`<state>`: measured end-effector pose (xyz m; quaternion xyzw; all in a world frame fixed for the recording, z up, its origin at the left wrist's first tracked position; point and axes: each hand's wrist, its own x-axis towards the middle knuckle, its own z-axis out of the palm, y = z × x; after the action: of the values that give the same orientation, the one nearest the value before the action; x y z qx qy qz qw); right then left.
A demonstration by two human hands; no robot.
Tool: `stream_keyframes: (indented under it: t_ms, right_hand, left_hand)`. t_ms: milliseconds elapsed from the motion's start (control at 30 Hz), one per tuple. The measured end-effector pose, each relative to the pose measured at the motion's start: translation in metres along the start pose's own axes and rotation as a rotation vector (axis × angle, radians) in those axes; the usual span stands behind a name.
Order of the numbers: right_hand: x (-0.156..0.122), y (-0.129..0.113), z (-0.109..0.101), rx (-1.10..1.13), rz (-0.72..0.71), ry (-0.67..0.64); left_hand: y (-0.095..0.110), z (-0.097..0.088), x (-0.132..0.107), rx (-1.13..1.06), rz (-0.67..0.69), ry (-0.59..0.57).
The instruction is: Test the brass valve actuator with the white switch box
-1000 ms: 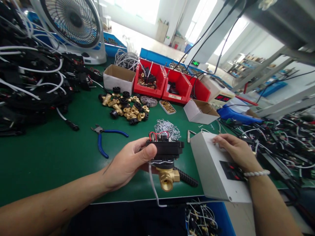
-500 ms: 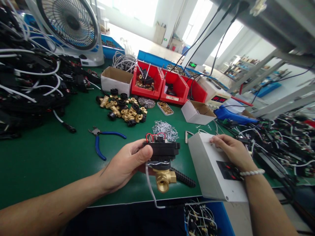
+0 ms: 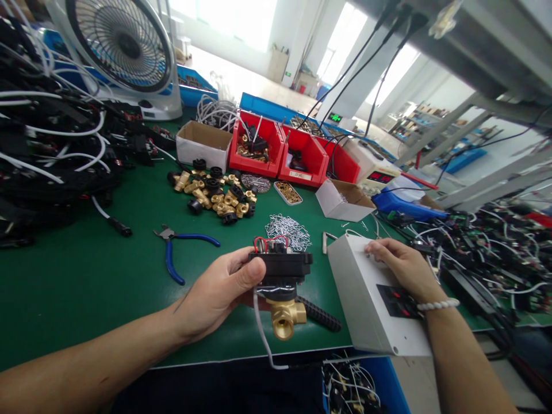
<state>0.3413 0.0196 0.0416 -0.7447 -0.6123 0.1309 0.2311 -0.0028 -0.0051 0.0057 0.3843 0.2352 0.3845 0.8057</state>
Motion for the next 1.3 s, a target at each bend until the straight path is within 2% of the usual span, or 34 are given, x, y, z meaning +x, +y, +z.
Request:
stream_keyframes:
  t_ms: [1300]
  right_hand:
    - [-0.0014, -0.0025, -0.0009, 0.036, -0.020, 0.007]
  left_hand:
    - [-0.0035, -0.0033, -0.0010, -0.058, -0.023, -0.022]
